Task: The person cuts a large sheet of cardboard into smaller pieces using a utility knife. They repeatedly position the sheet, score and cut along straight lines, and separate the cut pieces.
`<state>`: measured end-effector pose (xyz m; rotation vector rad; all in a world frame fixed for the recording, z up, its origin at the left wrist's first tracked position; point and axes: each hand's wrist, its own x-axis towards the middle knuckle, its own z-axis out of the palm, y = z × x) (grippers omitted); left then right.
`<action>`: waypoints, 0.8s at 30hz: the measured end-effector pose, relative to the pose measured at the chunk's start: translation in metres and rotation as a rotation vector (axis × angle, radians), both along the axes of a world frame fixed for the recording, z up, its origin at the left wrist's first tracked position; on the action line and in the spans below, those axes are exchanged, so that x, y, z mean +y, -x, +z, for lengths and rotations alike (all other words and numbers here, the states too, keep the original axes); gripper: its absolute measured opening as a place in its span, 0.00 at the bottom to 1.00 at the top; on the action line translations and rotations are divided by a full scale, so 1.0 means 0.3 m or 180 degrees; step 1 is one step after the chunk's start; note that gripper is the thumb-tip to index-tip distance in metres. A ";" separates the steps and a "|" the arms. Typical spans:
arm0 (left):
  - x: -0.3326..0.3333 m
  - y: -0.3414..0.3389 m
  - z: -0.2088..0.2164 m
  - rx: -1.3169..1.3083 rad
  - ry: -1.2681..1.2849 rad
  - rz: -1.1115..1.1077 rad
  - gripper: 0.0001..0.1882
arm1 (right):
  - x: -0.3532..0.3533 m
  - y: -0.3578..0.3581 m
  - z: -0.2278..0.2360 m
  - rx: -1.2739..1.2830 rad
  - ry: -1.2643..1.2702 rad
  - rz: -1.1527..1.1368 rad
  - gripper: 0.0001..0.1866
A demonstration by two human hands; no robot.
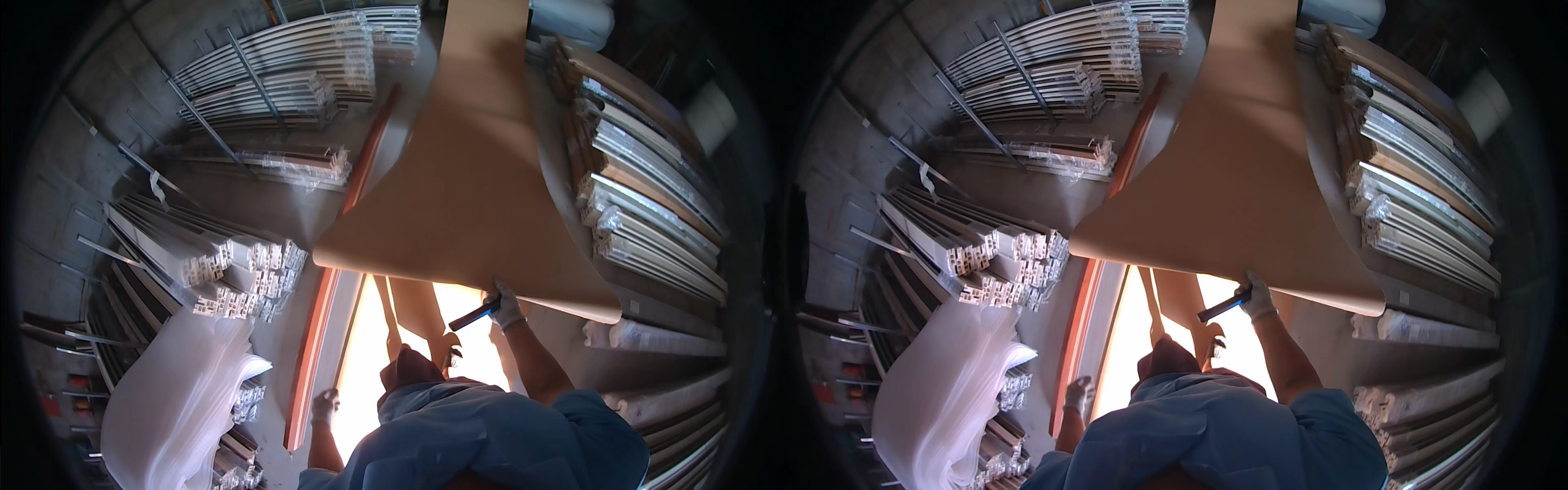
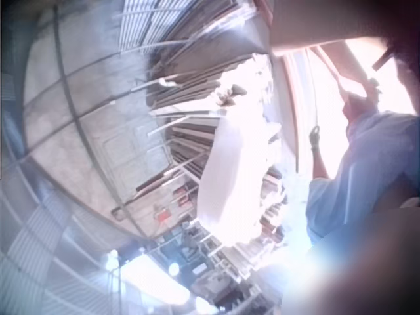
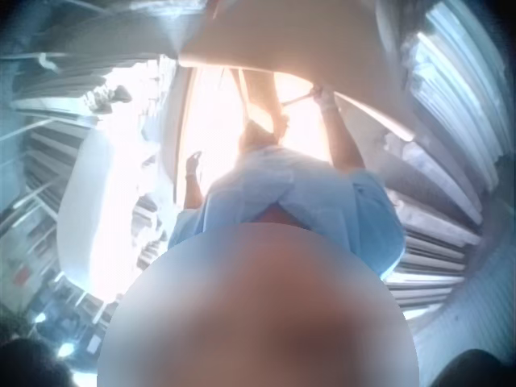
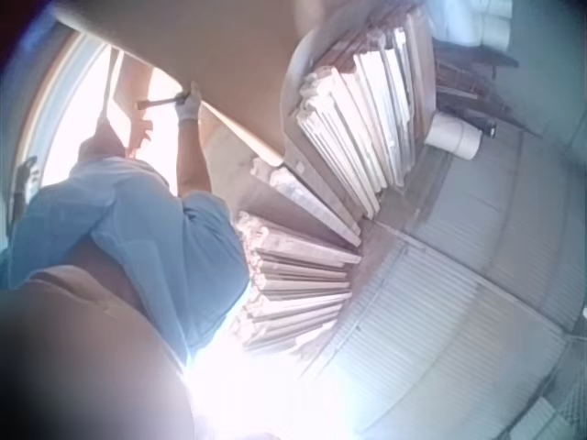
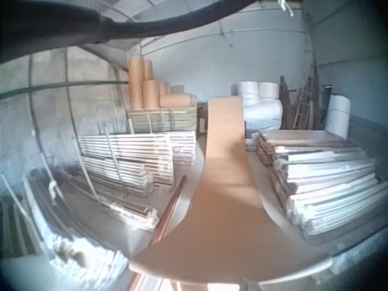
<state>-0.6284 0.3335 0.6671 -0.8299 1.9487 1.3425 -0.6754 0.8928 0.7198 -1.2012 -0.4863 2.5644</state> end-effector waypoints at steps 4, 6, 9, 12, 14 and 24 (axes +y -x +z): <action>-0.101 0.044 0.066 0.0402 -0.0235 0.0130 0.16 | -0.181 -0.189 -0.049 -0.0191 -0.0181 -0.0006 0.11; -0.194 0.014 0.073 0.0189 -0.0317 -0.0262 0.16 | -0.288 -0.306 -0.076 -0.0190 -0.0112 0.0079 0.10; -0.408 -0.092 0.051 0.0167 -0.0072 -0.0710 0.18 | -0.422 -0.445 -0.109 -0.0496 0.0055 0.0017 0.09; -0.635 -0.271 0.034 0.0010 0.0096 -0.0234 0.16 | -0.559 -0.559 -0.154 -0.0400 0.0019 0.0155 0.10; -0.775 -0.423 0.035 -0.0578 0.0287 0.0340 0.15 | -0.650 -0.639 -0.188 -0.0451 0.0100 0.0114 0.09; -1.275 -1.449 0.066 -0.1598 0.0673 0.0626 0.08 | -1.005 -1.016 -0.279 -0.0306 -0.0014 0.0402 0.07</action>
